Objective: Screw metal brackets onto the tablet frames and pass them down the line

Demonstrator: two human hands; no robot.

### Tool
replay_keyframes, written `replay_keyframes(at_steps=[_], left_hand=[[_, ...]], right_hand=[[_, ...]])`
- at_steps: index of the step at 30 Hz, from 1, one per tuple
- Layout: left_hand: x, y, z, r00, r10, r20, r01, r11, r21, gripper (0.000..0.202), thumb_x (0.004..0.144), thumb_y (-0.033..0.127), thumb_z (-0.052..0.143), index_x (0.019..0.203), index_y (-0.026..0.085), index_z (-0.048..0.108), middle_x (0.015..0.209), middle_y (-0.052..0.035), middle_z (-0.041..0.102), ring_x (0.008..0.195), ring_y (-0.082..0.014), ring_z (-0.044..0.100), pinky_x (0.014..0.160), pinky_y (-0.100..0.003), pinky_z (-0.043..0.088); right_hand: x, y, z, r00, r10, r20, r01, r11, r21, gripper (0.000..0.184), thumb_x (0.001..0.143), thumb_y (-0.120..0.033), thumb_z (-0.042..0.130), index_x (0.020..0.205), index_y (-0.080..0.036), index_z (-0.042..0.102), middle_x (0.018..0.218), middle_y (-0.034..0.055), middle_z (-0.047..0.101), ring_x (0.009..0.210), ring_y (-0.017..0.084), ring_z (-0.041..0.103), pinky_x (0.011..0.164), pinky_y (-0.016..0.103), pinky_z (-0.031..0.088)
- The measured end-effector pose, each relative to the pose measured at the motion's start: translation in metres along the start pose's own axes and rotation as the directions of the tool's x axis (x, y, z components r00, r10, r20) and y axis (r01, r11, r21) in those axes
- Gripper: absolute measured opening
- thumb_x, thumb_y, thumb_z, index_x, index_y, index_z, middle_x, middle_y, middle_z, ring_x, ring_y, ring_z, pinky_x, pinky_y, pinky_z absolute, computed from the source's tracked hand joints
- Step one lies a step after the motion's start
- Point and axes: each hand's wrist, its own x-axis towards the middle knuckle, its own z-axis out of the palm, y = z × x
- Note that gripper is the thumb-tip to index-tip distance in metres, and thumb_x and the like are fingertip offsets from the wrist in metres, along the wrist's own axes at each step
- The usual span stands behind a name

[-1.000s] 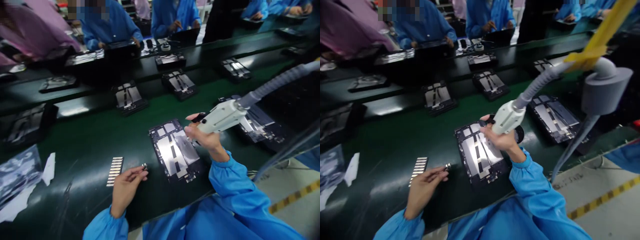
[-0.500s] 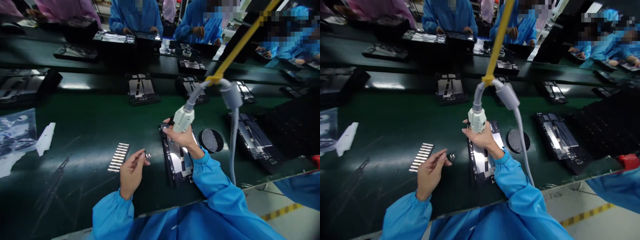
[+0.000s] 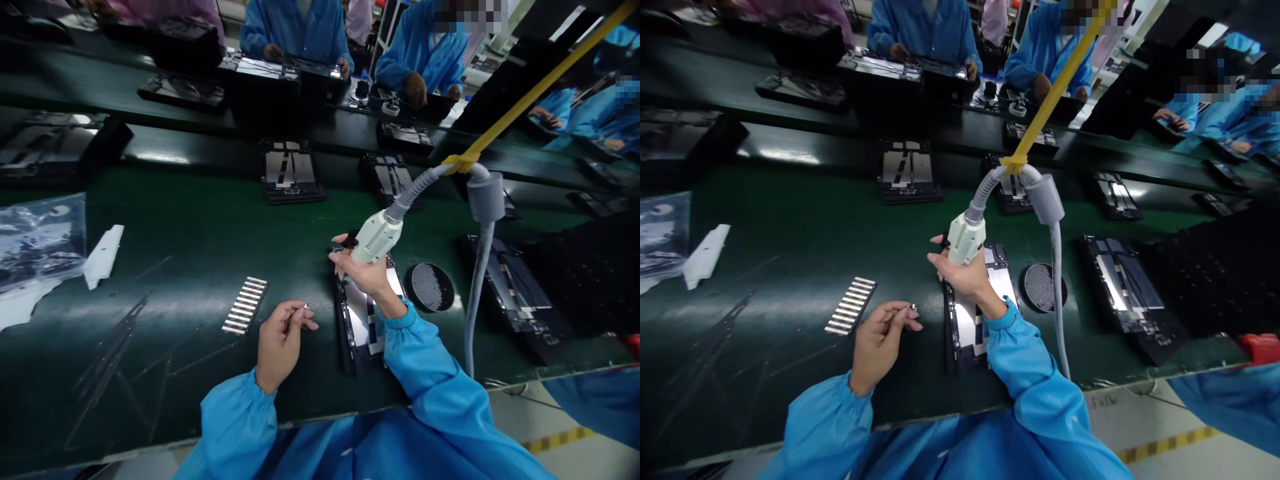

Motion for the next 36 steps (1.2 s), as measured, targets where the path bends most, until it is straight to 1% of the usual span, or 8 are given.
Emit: replay_keyframes(at_steps=[9, 13, 18, 21, 24, 27, 29, 36], left_hand=[[-0.014, 0.017, 0.005, 0.944, 0.290, 0.160, -0.315, 0.934, 0.169, 0.028, 0.088, 0.008, 0.045, 0.089, 0.018, 0.072, 0.100, -0.0053, 0.074, 0.081, -0.0120, 0.071, 0.074, -0.023, 0.059], [-0.038, 0.024, 0.035, 0.769, 0.488, 0.413, -0.601, 0.772, 0.207, 0.033, 0.086, 0.004, 0.044, 0.104, 0.016, 0.069, 0.105, -0.0054, 0.074, 0.102, -0.0130, 0.068, 0.095, -0.026, 0.053], [-0.050, 0.014, 0.072, 0.519, 0.575, 0.633, -0.844, 0.464, 0.270, 0.032, 0.090, 0.030, 0.056, 0.114, 0.011, 0.063, 0.116, -0.0097, 0.070, 0.122, -0.0246, 0.057, 0.111, -0.046, 0.042], [-0.046, 0.008, 0.067, 0.492, 0.593, 0.637, -0.870, 0.319, 0.375, 0.030, 0.091, 0.019, 0.050, 0.117, 0.007, 0.061, 0.119, -0.0112, 0.068, 0.121, -0.0239, 0.058, 0.106, -0.042, 0.048], [-0.036, 0.006, 0.046, 0.447, 0.617, 0.648, -0.889, 0.228, 0.396, 0.030, 0.090, 0.011, 0.046, 0.116, 0.007, 0.061, 0.118, -0.0110, 0.069, 0.119, -0.0209, 0.059, 0.103, -0.037, 0.050], [-0.024, 0.002, 0.029, 0.396, 0.642, 0.657, -0.909, 0.170, 0.382, 0.031, 0.088, 0.009, 0.049, 0.117, 0.008, 0.061, 0.119, -0.0102, 0.069, 0.121, -0.0200, 0.058, 0.104, -0.036, 0.049], [-0.021, -0.001, 0.028, 0.372, 0.649, 0.664, -0.917, 0.146, 0.371, 0.032, 0.087, 0.012, 0.052, 0.117, 0.008, 0.061, 0.120, -0.0107, 0.068, 0.122, -0.0212, 0.057, 0.104, -0.036, 0.050], [-0.014, 0.018, 0.012, 0.351, 0.724, 0.594, -0.912, 0.121, 0.392, 0.039, 0.081, 0.009, 0.054, 0.120, 0.006, 0.058, 0.115, -0.0152, 0.070, 0.125, -0.0296, 0.054, 0.099, -0.044, 0.054]], right_hand=[[-0.002, 0.004, 0.002, 1.000, 0.025, -0.002, -0.025, 1.000, -0.015, 0.022, 0.070, -0.028, 0.070, 0.085, -0.018, 0.057, 0.046, -0.0088, 0.051, 0.040, 0.010, 0.051, 0.044, 0.026, 0.044], [-0.006, 0.007, 0.005, 0.999, 0.039, 0.008, -0.039, 0.999, -0.018, 0.020, 0.069, -0.028, 0.070, 0.079, -0.018, 0.057, 0.050, -0.0073, 0.052, 0.042, 0.009, 0.051, 0.044, 0.025, 0.044], [-0.008, 0.007, 0.011, 0.998, 0.052, -0.026, -0.052, 0.998, 0.018, 0.021, 0.068, -0.026, 0.072, 0.082, -0.017, 0.058, 0.052, -0.0065, 0.054, 0.042, 0.009, 0.051, 0.045, 0.024, 0.044], [-0.010, -0.006, -0.013, 0.997, 0.069, -0.019, -0.068, 0.996, 0.052, 0.028, 0.070, -0.028, 0.074, 0.092, -0.017, 0.061, 0.048, -0.0076, 0.053, 0.043, 0.010, 0.053, 0.048, 0.025, 0.048], [-0.022, -0.022, -0.072, 0.975, 0.077, 0.208, -0.106, 0.986, 0.132, 0.033, 0.071, -0.031, 0.076, 0.100, -0.019, 0.065, 0.056, -0.0041, 0.063, 0.056, 0.016, 0.064, 0.068, 0.035, 0.056], [-0.054, -0.026, -0.132, 0.748, 0.013, 0.663, -0.117, 0.987, 0.113, 0.035, 0.065, -0.034, 0.081, 0.093, -0.016, 0.074, 0.101, 0.0134, 0.074, 0.103, 0.030, 0.067, 0.105, 0.053, 0.038], [-0.080, -0.019, -0.154, 0.664, 0.045, 0.747, -0.148, 0.986, 0.072, 0.042, 0.065, -0.035, 0.080, 0.101, -0.016, 0.075, 0.125, 0.0183, 0.064, 0.127, 0.034, 0.052, 0.113, 0.054, 0.024], [-0.106, -0.005, -0.141, 0.720, -0.168, 0.674, -0.190, 0.885, 0.425, 0.029, 0.064, -0.042, 0.081, 0.087, -0.025, 0.078, 0.111, 0.0109, 0.072, 0.121, 0.032, 0.058, 0.109, 0.048, 0.036]])
